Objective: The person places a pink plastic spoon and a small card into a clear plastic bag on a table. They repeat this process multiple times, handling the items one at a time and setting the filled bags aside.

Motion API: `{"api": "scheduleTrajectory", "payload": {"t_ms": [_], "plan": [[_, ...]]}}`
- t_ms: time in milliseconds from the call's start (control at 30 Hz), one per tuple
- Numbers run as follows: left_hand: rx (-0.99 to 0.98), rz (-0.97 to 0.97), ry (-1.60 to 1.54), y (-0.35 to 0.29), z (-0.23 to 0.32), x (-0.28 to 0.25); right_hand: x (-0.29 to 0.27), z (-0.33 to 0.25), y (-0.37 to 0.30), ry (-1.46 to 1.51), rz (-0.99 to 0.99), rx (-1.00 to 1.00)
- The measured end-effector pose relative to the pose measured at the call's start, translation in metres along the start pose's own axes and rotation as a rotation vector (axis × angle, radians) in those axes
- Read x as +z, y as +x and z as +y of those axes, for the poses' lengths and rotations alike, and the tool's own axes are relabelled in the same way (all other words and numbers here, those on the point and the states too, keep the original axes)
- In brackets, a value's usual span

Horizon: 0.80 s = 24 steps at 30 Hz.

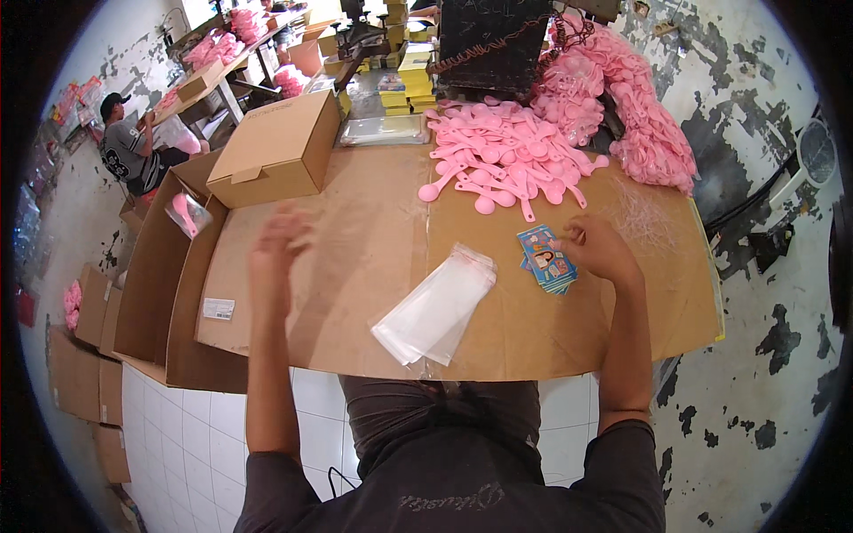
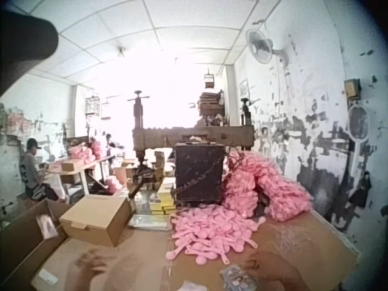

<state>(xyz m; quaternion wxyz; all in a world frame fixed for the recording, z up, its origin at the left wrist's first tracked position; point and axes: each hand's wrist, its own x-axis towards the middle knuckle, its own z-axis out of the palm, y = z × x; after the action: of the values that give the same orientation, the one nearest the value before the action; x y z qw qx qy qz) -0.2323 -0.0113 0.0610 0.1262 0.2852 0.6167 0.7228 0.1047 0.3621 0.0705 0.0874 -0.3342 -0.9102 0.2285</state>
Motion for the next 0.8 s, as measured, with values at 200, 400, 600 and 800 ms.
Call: {"api": "scheduleTrajectory", "payload": {"t_ms": [200,400,600,800], "plan": [[0.077,-0.575,0.859,-0.019,-0.001,0.121,0.012,0.005,0.002,0.203,-0.040,-0.028],[0.100,-0.637,0.831,-0.015,-0.025,0.144,0.017,0.034,0.005,0.322,0.036,-0.122],[-0.016,-0.507,0.519,-0.021,-0.026,0.134,-0.003,-0.040,-0.012,0.367,0.086,-0.172],[0.058,-0.530,0.571,-0.021,-0.032,0.132,0.042,-0.082,-0.021,0.505,-0.204,-0.664]]}}
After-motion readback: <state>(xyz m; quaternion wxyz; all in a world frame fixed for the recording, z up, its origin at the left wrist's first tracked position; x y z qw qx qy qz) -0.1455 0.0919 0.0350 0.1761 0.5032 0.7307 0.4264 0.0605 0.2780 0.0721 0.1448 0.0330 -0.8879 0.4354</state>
